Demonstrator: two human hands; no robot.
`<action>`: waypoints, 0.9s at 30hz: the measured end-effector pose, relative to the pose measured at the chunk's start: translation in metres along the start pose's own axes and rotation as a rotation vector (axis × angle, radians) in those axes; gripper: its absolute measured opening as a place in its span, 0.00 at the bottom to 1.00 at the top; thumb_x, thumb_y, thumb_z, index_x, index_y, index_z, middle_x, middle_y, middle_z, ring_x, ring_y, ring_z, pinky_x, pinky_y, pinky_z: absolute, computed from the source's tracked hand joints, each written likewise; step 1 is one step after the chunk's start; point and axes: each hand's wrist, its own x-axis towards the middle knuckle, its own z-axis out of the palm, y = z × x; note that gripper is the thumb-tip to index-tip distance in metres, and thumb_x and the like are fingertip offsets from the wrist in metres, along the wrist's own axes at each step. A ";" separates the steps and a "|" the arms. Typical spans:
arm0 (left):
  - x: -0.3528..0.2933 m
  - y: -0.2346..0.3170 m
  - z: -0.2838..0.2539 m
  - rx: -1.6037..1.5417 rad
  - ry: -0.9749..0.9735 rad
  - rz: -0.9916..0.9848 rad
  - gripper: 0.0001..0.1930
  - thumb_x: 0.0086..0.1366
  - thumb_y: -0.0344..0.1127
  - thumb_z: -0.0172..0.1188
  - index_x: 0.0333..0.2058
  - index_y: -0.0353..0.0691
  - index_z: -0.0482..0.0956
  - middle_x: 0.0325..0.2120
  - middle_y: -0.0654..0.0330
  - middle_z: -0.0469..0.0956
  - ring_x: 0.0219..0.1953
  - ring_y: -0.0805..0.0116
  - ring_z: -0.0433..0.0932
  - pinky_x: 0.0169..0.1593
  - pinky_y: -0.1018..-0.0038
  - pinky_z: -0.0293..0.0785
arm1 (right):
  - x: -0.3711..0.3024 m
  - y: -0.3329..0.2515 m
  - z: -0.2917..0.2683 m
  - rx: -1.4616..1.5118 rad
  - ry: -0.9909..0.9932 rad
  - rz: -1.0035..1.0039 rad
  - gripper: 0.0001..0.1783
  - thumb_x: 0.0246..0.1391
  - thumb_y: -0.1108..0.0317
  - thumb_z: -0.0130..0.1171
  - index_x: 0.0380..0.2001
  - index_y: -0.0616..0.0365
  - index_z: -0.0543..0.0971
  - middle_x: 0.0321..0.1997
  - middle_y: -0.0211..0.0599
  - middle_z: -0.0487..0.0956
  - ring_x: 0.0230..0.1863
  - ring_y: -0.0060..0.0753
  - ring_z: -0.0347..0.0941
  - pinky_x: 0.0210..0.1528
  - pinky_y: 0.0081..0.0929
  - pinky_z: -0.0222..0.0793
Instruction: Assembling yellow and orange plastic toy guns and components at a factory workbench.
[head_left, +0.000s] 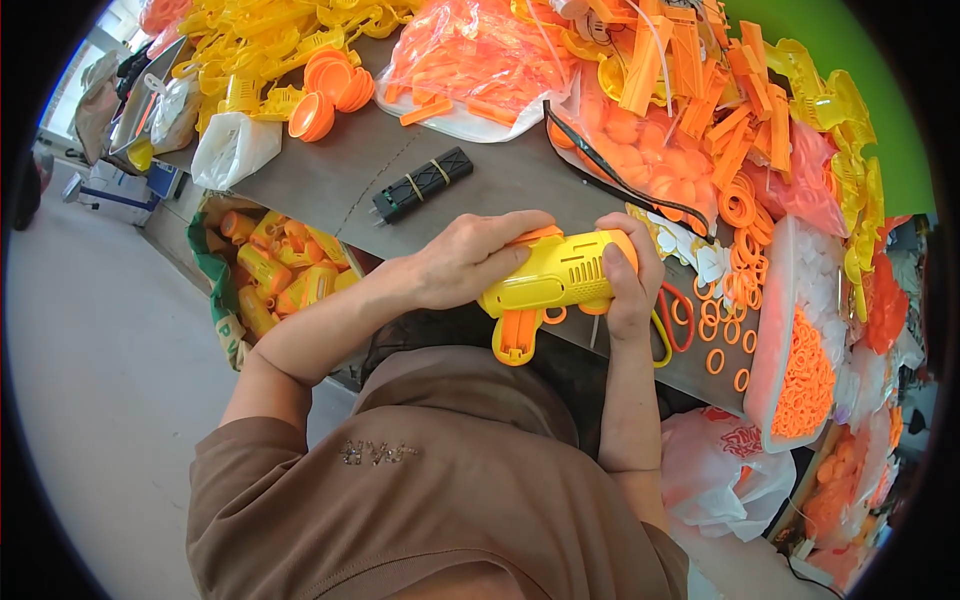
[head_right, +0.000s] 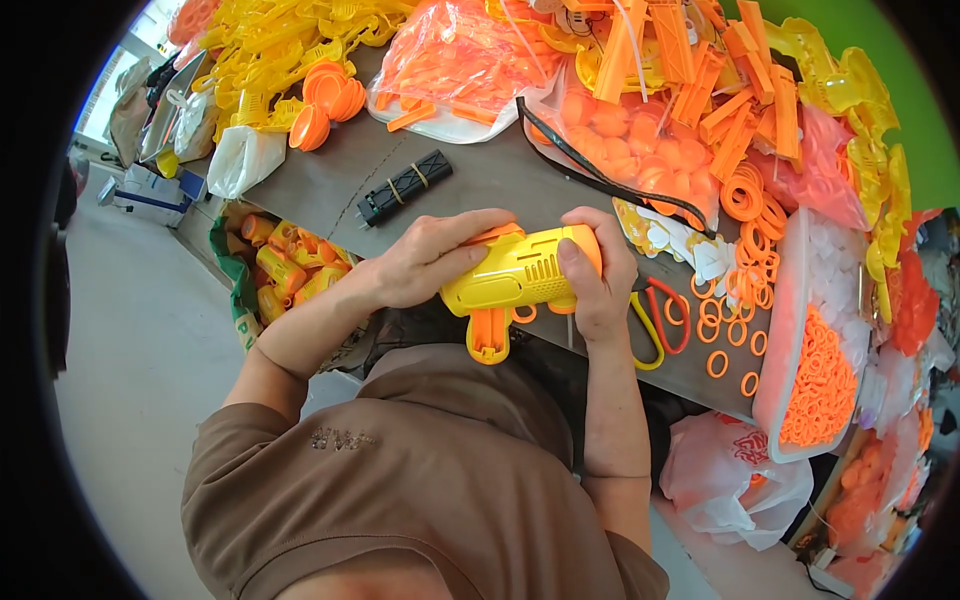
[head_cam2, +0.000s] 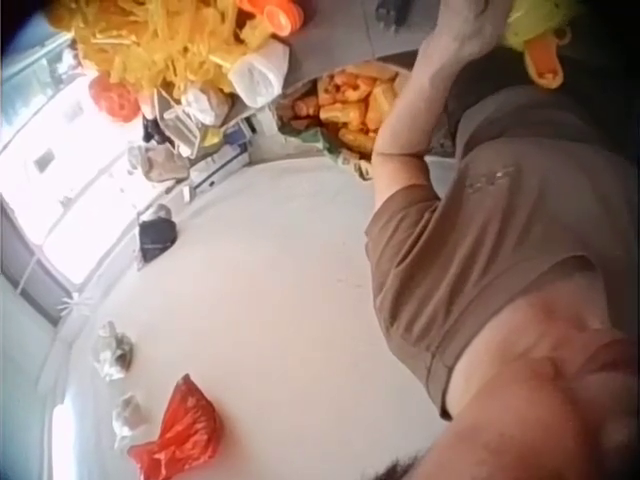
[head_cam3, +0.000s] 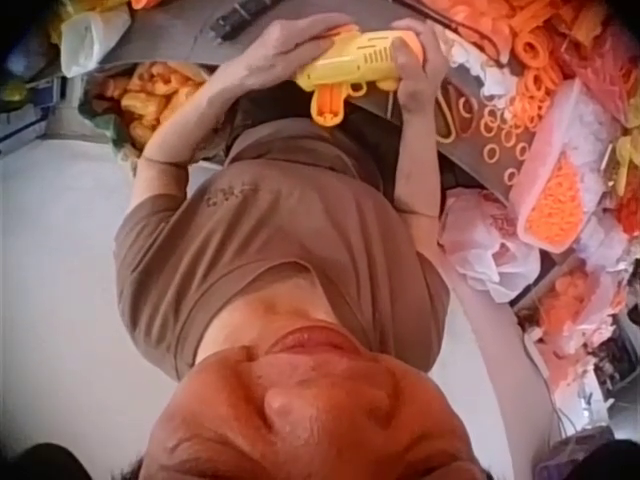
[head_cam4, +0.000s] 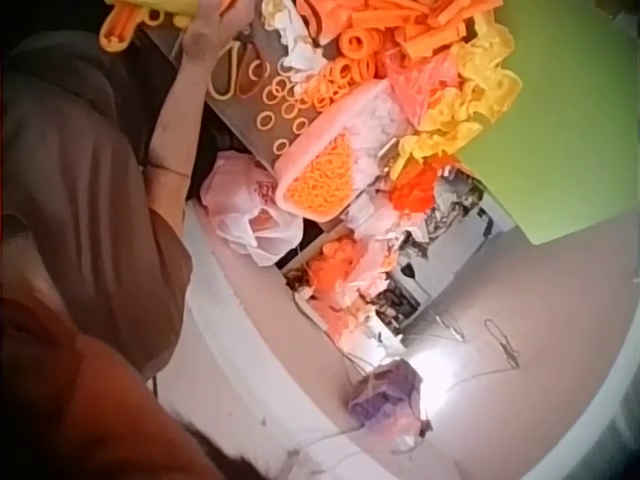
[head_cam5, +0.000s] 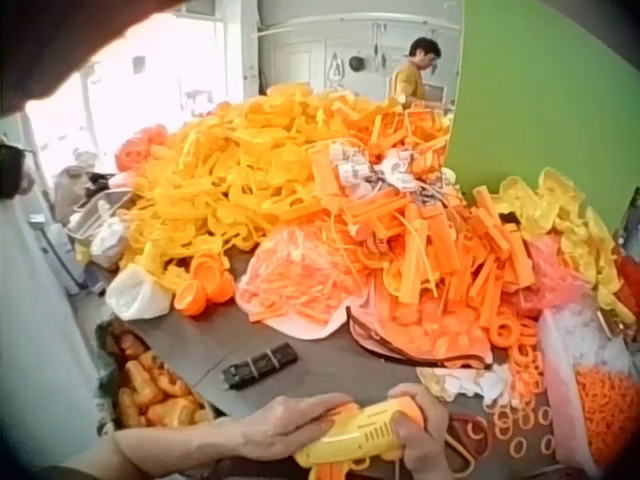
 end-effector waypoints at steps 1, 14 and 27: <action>-0.002 0.000 0.003 -0.001 0.000 -0.001 0.25 0.62 0.35 0.57 0.55 0.30 0.64 0.44 0.48 0.75 0.43 0.59 0.77 0.47 0.69 0.72 | 0.000 0.000 0.002 -0.024 0.009 0.011 0.15 0.52 0.63 0.52 0.38 0.63 0.73 0.34 0.32 0.71 0.35 0.21 0.65 0.39 0.18 0.60; 0.003 -0.018 0.030 0.539 0.267 0.349 0.40 0.38 0.42 0.73 0.48 0.26 0.66 0.35 0.45 0.76 0.35 0.48 0.79 0.38 0.63 0.77 | -0.004 0.015 0.014 0.039 0.087 0.107 0.14 0.51 0.64 0.48 0.36 0.64 0.73 0.31 0.29 0.70 0.32 0.17 0.63 0.34 0.16 0.57; -0.024 -0.055 -0.118 0.832 1.040 0.125 0.22 0.48 0.40 0.71 0.41 0.36 0.77 0.40 0.49 0.75 0.42 0.54 0.74 0.46 0.64 0.71 | -0.026 0.025 -0.009 0.208 0.233 0.143 0.19 0.62 0.58 0.42 0.44 0.64 0.69 0.35 0.35 0.73 0.37 0.23 0.71 0.40 0.21 0.66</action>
